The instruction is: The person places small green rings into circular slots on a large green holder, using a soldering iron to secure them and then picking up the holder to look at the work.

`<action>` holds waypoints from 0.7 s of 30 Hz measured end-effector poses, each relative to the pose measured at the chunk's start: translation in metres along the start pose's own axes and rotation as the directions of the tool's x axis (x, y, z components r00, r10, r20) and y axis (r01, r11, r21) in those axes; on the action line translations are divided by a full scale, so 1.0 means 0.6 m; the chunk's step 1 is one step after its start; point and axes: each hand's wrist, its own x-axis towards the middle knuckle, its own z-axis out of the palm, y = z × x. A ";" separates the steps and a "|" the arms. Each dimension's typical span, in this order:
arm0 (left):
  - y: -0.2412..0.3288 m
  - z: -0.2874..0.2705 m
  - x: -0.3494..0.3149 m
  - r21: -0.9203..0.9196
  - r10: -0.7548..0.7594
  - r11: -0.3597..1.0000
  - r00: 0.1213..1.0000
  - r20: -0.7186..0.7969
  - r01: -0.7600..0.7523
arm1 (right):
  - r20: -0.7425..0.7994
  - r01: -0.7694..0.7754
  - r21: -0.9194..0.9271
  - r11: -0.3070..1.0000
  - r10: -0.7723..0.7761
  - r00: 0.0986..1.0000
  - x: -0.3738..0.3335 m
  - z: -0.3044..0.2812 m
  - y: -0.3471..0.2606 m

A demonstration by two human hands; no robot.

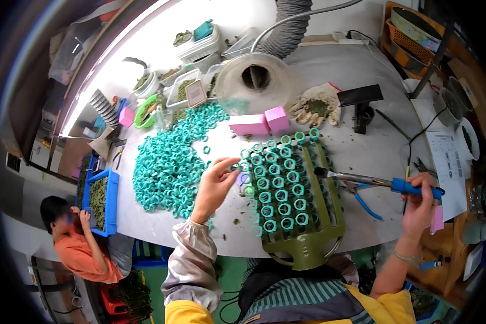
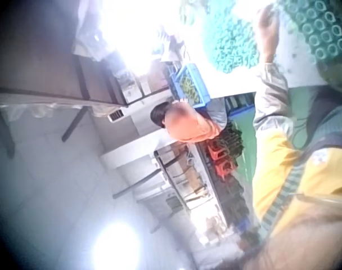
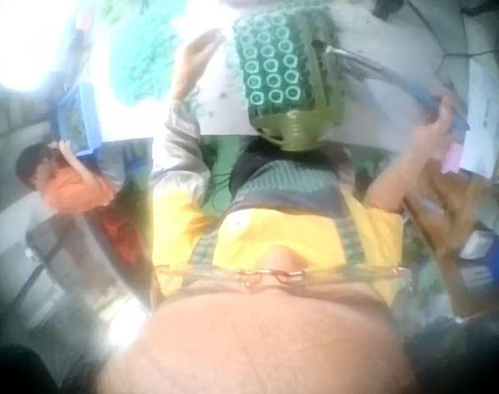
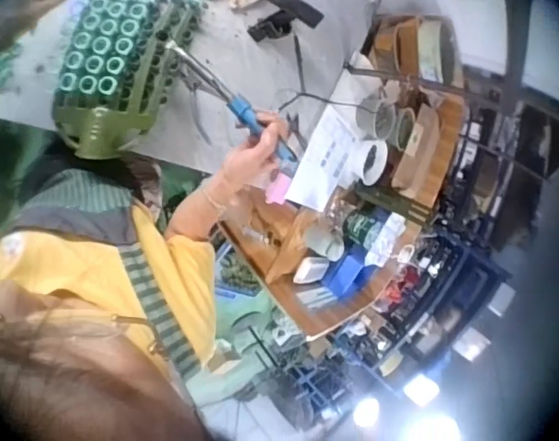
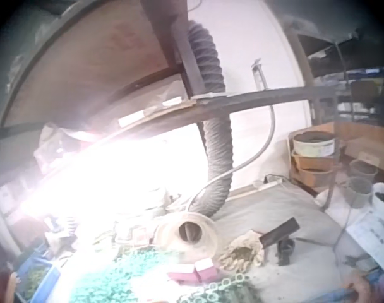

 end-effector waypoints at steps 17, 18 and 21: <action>0.037 0.199 0.118 0.269 0.412 0.854 0.895 0.171 -0.444 | 0.189 0.048 0.041 0.998 -0.055 0.980 0.019 0.071 0.078; 0.036 0.196 0.120 0.256 0.424 0.851 0.888 0.177 -0.458 | 0.182 0.076 0.027 0.997 -0.080 0.980 0.019 0.066 0.075; 0.027 0.189 0.119 0.291 0.453 0.824 0.874 0.177 -0.486 | 0.130 0.089 -0.011 0.996 -0.087 0.988 0.013 0.057 0.056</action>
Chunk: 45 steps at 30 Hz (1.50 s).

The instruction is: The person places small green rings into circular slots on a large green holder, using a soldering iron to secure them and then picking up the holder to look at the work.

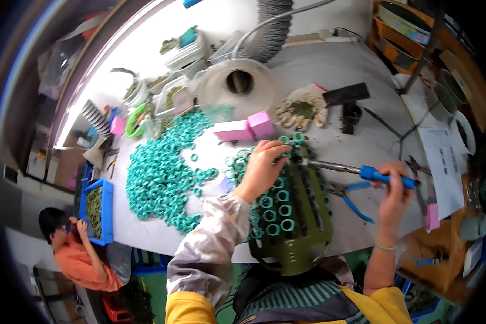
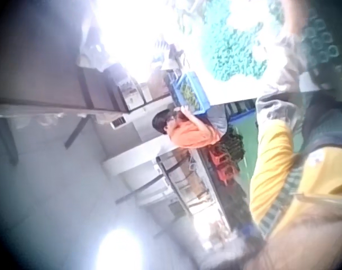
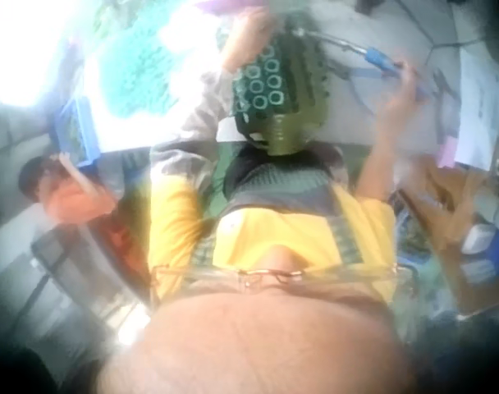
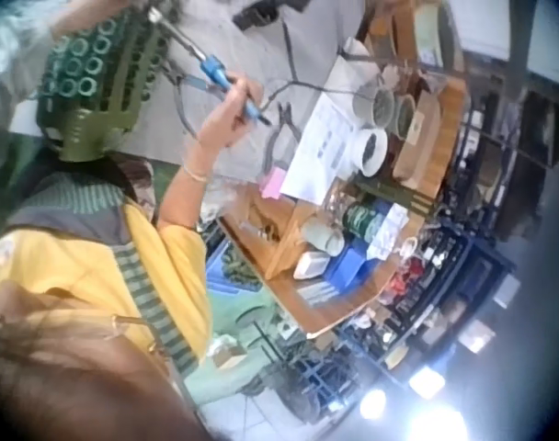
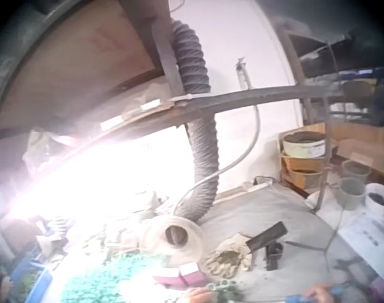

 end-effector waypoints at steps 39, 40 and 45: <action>0.057 -0.021 -0.031 -0.158 -0.067 0.985 0.996 0.056 0.075 | -0.010 -0.045 0.024 0.999 0.045 0.999 -0.014 -0.029 -0.020; 0.056 -0.014 -0.028 -0.114 -0.062 0.991 0.997 0.040 0.066 | -0.016 -0.043 0.024 0.999 0.044 0.999 -0.015 -0.026 -0.014; 0.052 0.003 -0.025 -0.072 -0.047 0.996 0.998 0.051 0.050 | 0.002 -0.041 0.067 0.997 0.041 0.999 -0.015 -0.006 -0.001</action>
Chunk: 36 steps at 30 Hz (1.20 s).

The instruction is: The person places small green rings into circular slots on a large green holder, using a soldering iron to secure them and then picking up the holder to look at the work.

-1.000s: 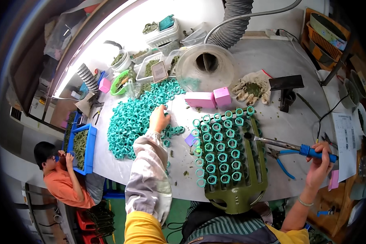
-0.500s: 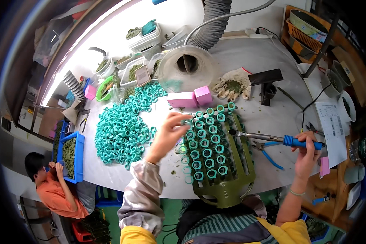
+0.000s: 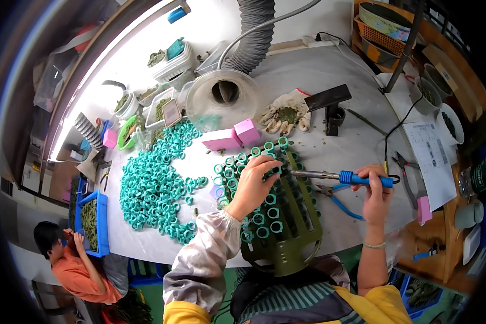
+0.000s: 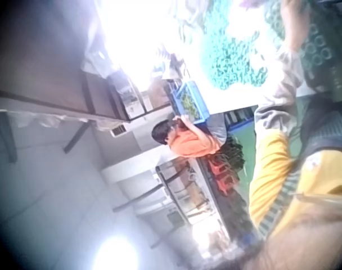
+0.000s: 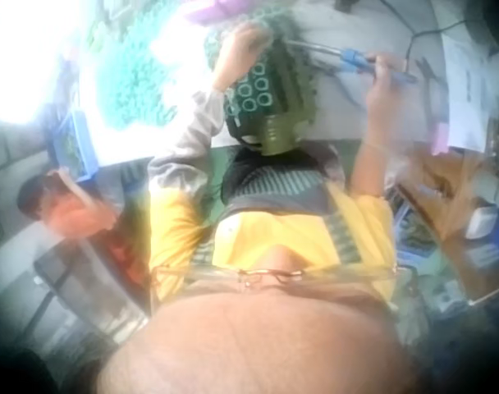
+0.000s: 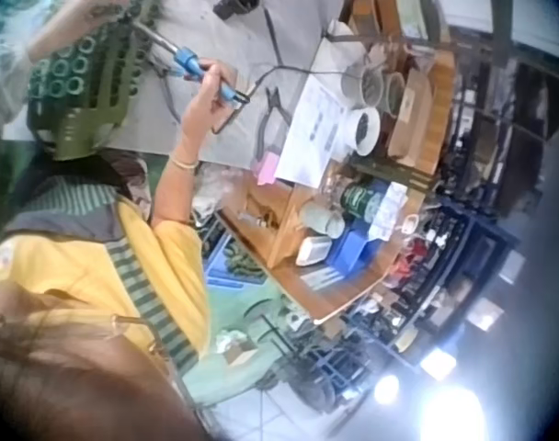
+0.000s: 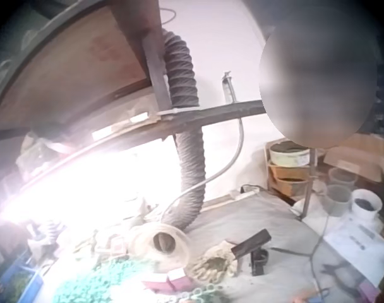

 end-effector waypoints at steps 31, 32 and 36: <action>-0.180 -0.184 -0.190 -0.130 -0.515 0.851 0.759 -0.399 0.509 | -0.051 0.012 -0.091 0.996 -0.017 0.999 -0.014 -0.040 -0.062; -0.143 -0.173 -0.167 -0.211 -0.482 0.876 0.801 -0.354 0.434 | -0.042 0.003 -0.098 0.995 -0.007 0.999 -0.014 -0.043 -0.063; 0.006 -0.104 -0.095 -0.216 -0.137 0.970 0.986 -0.099 0.113 | -0.018 0.018 -0.101 0.995 -0.019 1.000 -0.015 -0.042 -0.071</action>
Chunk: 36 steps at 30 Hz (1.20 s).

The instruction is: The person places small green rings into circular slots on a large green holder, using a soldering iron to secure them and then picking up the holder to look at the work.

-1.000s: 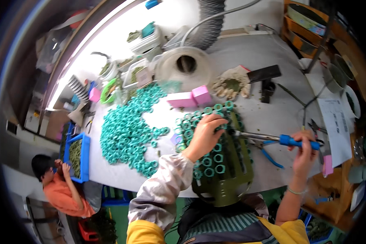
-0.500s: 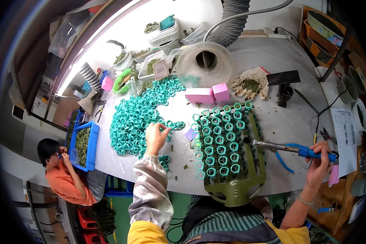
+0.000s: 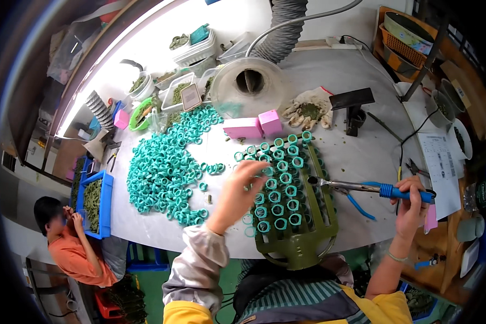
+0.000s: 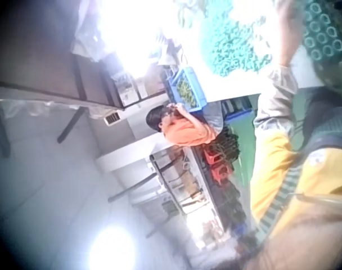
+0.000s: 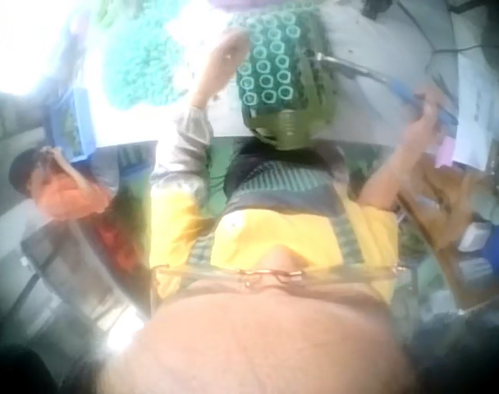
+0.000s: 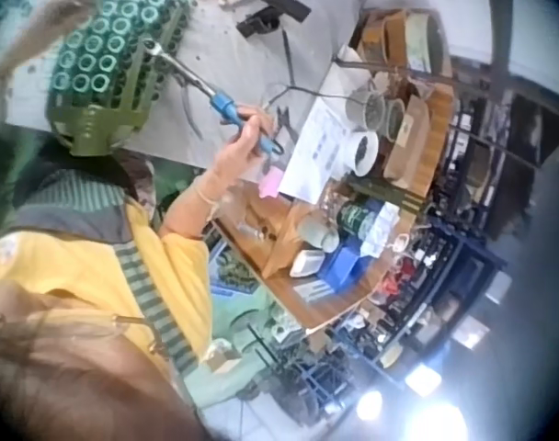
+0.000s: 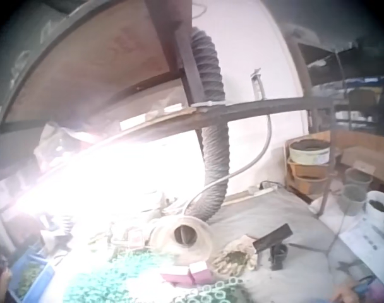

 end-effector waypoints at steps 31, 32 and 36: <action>-0.225 -0.147 -0.025 0.710 -0.098 0.680 0.982 -0.159 0.183 | -0.016 -0.010 0.018 1.000 0.010 1.000 -0.003 -0.015 0.009; -0.245 -0.148 -0.039 0.656 -0.121 0.728 0.980 -0.160 0.197 | -0.015 -0.013 0.011 1.000 0.013 1.000 -0.004 -0.014 0.009; -0.252 -0.129 -0.062 0.637 -0.087 0.751 0.982 -0.167 0.175 | -0.006 -0.020 0.002 1.000 0.020 1.000 -0.006 -0.018 0.004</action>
